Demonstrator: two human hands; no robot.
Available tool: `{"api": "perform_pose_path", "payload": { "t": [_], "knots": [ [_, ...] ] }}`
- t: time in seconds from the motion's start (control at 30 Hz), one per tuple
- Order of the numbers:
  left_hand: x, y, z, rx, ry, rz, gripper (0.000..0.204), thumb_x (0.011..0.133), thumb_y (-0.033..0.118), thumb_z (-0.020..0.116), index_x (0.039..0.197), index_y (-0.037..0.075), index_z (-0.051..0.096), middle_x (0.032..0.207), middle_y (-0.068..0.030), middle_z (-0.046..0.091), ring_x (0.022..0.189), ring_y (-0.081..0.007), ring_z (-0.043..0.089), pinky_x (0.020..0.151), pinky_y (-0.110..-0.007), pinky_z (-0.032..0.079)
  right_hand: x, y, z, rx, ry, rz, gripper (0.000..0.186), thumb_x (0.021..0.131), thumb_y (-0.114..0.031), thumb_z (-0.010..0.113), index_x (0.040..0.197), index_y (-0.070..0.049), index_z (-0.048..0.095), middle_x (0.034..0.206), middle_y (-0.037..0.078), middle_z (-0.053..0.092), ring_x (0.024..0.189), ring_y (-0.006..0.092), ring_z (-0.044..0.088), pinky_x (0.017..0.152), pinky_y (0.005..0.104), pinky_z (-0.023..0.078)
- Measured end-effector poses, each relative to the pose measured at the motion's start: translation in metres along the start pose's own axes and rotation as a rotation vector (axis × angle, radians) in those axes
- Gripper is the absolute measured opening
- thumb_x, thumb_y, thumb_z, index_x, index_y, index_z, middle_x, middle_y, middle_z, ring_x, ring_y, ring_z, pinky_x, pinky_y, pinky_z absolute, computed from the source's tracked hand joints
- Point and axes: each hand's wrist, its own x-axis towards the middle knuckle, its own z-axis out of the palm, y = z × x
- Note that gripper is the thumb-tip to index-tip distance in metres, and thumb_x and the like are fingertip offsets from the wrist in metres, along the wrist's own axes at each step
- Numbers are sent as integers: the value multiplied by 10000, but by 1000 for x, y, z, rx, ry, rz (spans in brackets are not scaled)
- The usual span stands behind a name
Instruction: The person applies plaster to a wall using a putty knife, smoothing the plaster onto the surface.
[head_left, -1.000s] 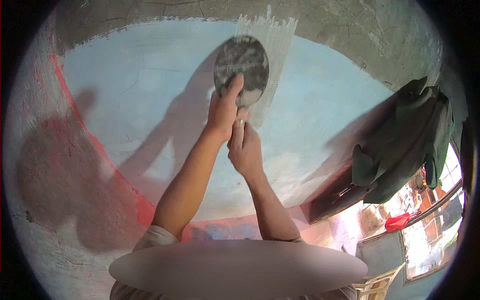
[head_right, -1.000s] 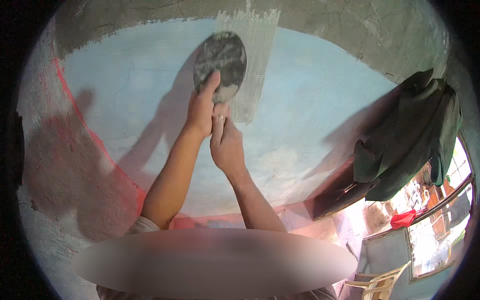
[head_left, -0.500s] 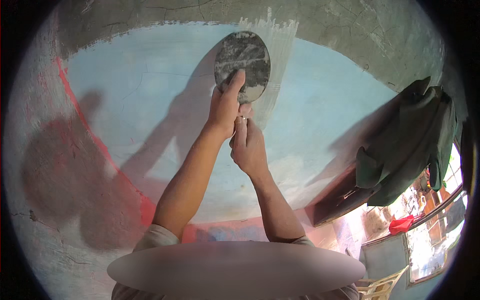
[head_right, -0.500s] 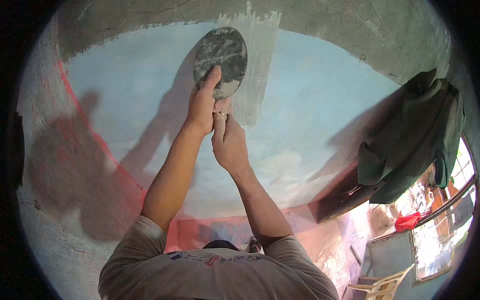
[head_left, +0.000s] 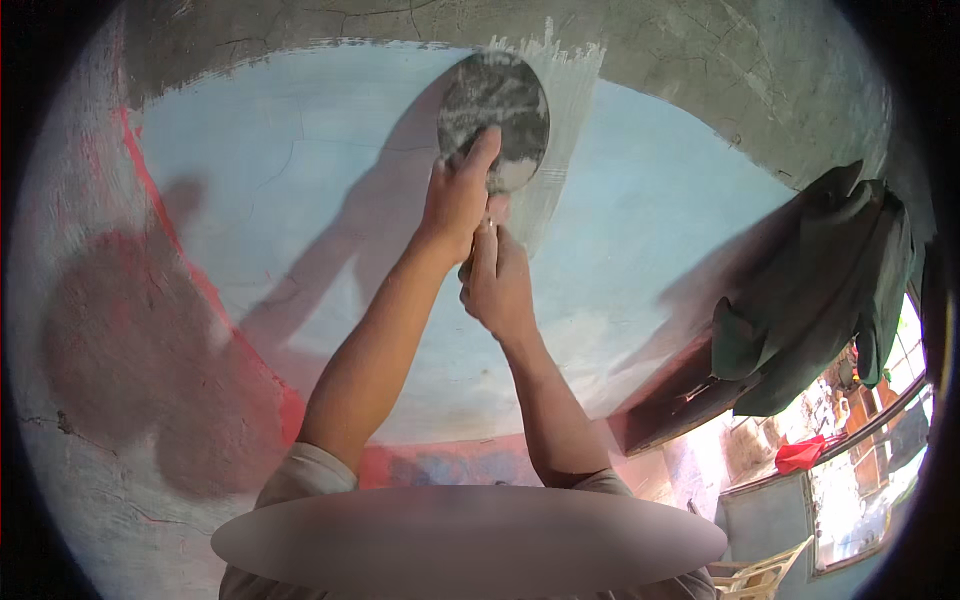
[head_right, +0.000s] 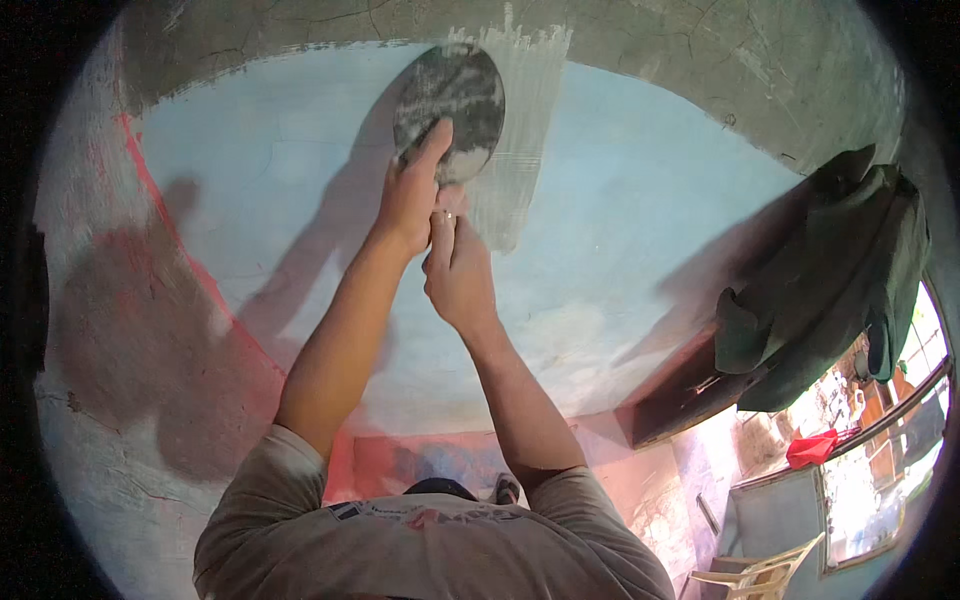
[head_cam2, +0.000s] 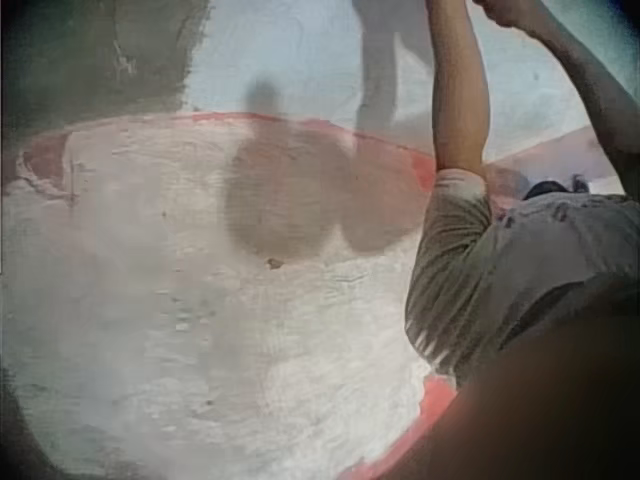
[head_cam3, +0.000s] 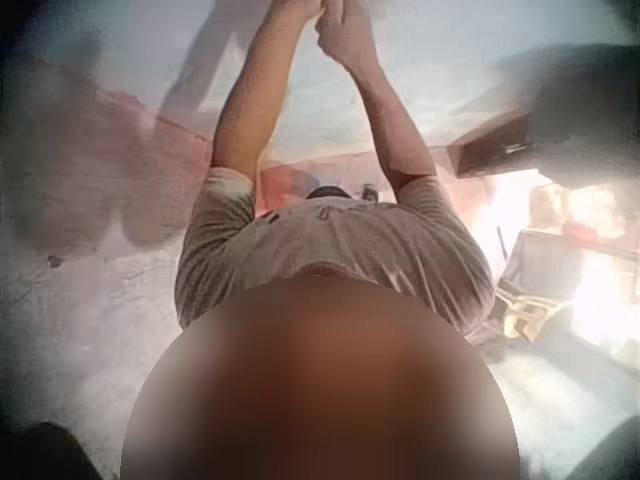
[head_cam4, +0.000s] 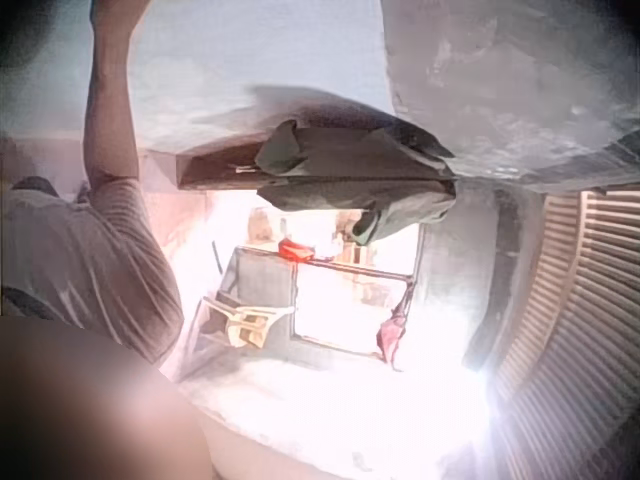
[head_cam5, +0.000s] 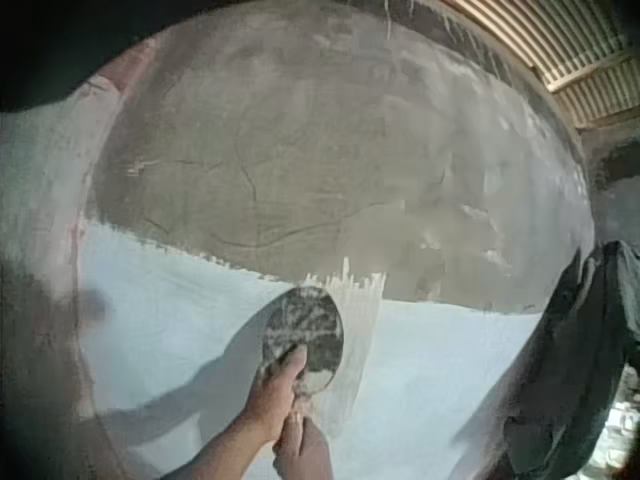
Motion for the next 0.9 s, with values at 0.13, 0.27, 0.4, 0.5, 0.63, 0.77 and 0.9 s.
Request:
{"api": "perform_pose_path", "payload": {
  "t": [0.13, 0.27, 0.4, 0.5, 0.63, 0.77, 0.9],
  "knots": [
    [-4, -12, -18, 26, -6, -81, 388, 944, 402, 746, 1105, 65, 642, 945, -10, 611, 697, -98, 549, 500, -289, 443, -15, -7, 5, 201, 15, 234, 432, 1124, -366, 382, 862, -42, 494, 598, -7, 478, 442, 75, 429, 406, 268, 359],
    [-37, -38, -21, 157, 95, 3, 550, 957, 417, 727, 1301, 3, 619, 1193, -68, 660, 1032, -163, 607, 764, -321, 530, -45, 23, 9, 283, -12, 290, 447, 1123, -351, 366, 885, -8, 527, 621, 55, 506, 491, 144, 473, 477, 330, 390],
    [-4, -6, -6, 83, 13, 66, 564, 954, 426, 726, 1298, -5, 607, 1182, -70, 660, 1017, -170, 613, 784, -319, 527, -3, -11, 1, 211, -14, 202, 426, 1126, -389, 358, 906, -48, 490, 589, -21, 441, 425, 67, 379, 381, 252, 309],
    [3, 17, 11, 135, 54, -70, 563, 952, 429, 724, 1297, -1, 612, 1177, -73, 659, 988, -168, 616, 788, -323, 524, 15, -29, -7, 242, -49, 180, 440, 1125, -393, 353, 883, -51, 489, 594, -9, 463, 433, 73, 395, 390, 259, 319],
    [-4, -29, -12, 145, 56, 149, 537, 962, 427, 707, 1304, 24, 615, 1154, -56, 657, 900, -134, 602, 670, -300, 511, -18, -2, 1, 94, 2, 238, 428, 1115, -312, 363, 985, 39, 572, 727, 187, 582, 614, 290, 617, 595, 433, 472],
    [-26, -38, -13, 134, 90, 110, 505, 960, 418, 718, 1274, 32, 633, 1155, -23, 655, 859, -111, 594, 610, -267, 485, -36, 30, 5, 56, -14, 219, 365, 1105, -266, 394, 1011, 33, 581, 780, 229, 606, 674, 383, 626, 652, 494, 480],
    [5, 3, -2, 22, -36, -31, 508, 934, 433, 748, 1220, 27, 643, 965, -32, 652, 718, -80, 544, 484, -257, 418, 8, -10, -6, -110, -47, 65, 337, 1099, -231, 405, 1007, 41, 582, 805, 231, 617, 686, 376, 619, 632, 482, 477]
  ]
}}
